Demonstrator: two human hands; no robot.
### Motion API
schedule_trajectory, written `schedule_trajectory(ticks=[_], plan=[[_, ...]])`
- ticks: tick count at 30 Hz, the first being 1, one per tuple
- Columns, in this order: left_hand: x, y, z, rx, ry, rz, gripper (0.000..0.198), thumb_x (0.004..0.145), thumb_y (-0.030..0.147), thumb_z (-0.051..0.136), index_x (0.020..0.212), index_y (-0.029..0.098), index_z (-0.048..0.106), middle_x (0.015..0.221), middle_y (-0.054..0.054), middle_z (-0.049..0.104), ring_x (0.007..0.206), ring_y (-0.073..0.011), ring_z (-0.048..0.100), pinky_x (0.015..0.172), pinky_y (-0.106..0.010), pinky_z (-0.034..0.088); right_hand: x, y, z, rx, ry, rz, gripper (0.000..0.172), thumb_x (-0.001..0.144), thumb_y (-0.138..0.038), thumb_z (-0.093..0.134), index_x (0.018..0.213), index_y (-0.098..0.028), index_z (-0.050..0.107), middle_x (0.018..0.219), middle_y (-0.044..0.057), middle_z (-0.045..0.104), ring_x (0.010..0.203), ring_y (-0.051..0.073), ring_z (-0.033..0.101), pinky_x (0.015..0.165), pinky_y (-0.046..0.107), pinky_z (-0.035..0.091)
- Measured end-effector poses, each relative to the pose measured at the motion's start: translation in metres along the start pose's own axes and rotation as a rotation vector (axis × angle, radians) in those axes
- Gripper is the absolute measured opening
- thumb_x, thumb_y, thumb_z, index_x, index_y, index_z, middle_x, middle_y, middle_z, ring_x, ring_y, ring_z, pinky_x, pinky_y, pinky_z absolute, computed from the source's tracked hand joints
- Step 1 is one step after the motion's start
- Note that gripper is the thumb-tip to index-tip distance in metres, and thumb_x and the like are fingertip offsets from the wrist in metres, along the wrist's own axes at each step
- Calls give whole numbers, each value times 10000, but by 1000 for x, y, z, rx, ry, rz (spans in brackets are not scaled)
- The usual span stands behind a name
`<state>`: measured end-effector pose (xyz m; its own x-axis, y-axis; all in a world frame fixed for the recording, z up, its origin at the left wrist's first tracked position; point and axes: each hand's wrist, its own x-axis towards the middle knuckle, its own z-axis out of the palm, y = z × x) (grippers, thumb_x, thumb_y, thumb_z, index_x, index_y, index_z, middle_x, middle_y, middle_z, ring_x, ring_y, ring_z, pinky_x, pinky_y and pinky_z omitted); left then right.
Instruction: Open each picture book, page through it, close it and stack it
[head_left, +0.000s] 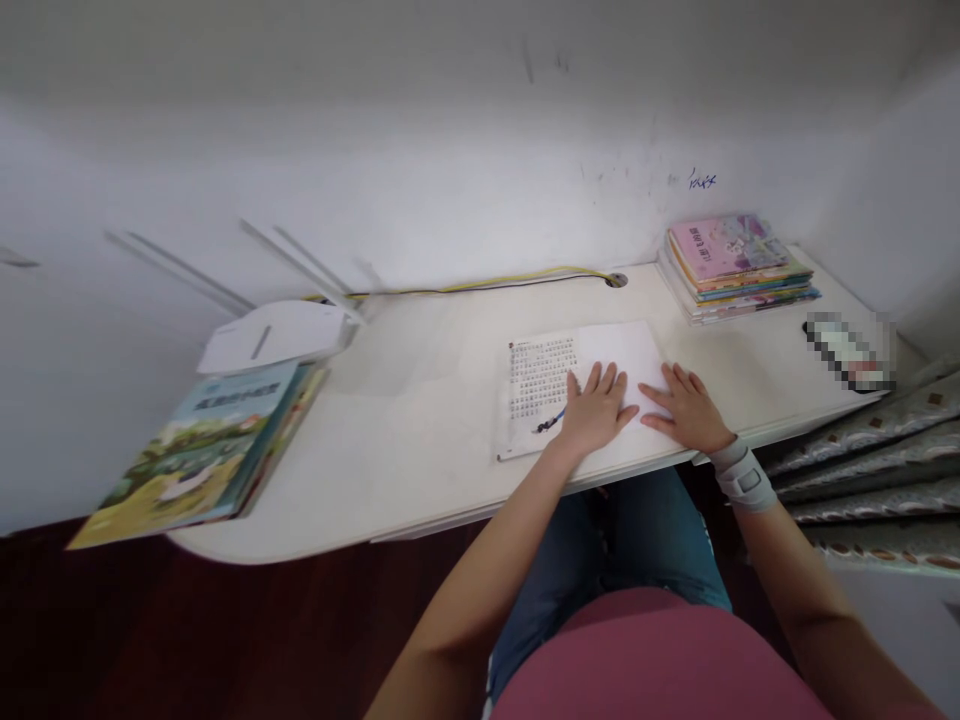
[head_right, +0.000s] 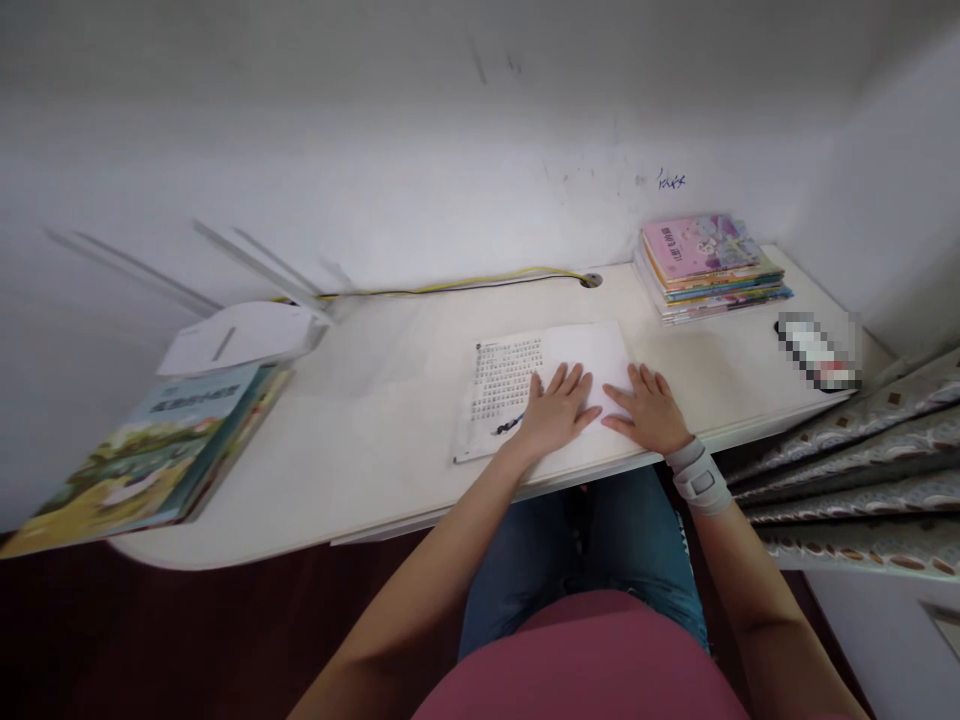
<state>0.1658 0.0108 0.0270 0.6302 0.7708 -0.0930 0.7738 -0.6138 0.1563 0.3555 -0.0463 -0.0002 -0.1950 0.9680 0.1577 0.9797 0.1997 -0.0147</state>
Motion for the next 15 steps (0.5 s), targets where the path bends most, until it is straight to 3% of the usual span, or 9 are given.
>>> schedule_trajectory(ticks=[15], plan=[[8,7,3,-2,3,9,658,940,549,241,1478,174,284,1569,-107,194,1449,-332,117,1105,-671,86,-1,-1,-1,-6,6,-5,565,889,-602,438,1377,-320,479,1514,114,346,1397,314,287,1078,502,267]])
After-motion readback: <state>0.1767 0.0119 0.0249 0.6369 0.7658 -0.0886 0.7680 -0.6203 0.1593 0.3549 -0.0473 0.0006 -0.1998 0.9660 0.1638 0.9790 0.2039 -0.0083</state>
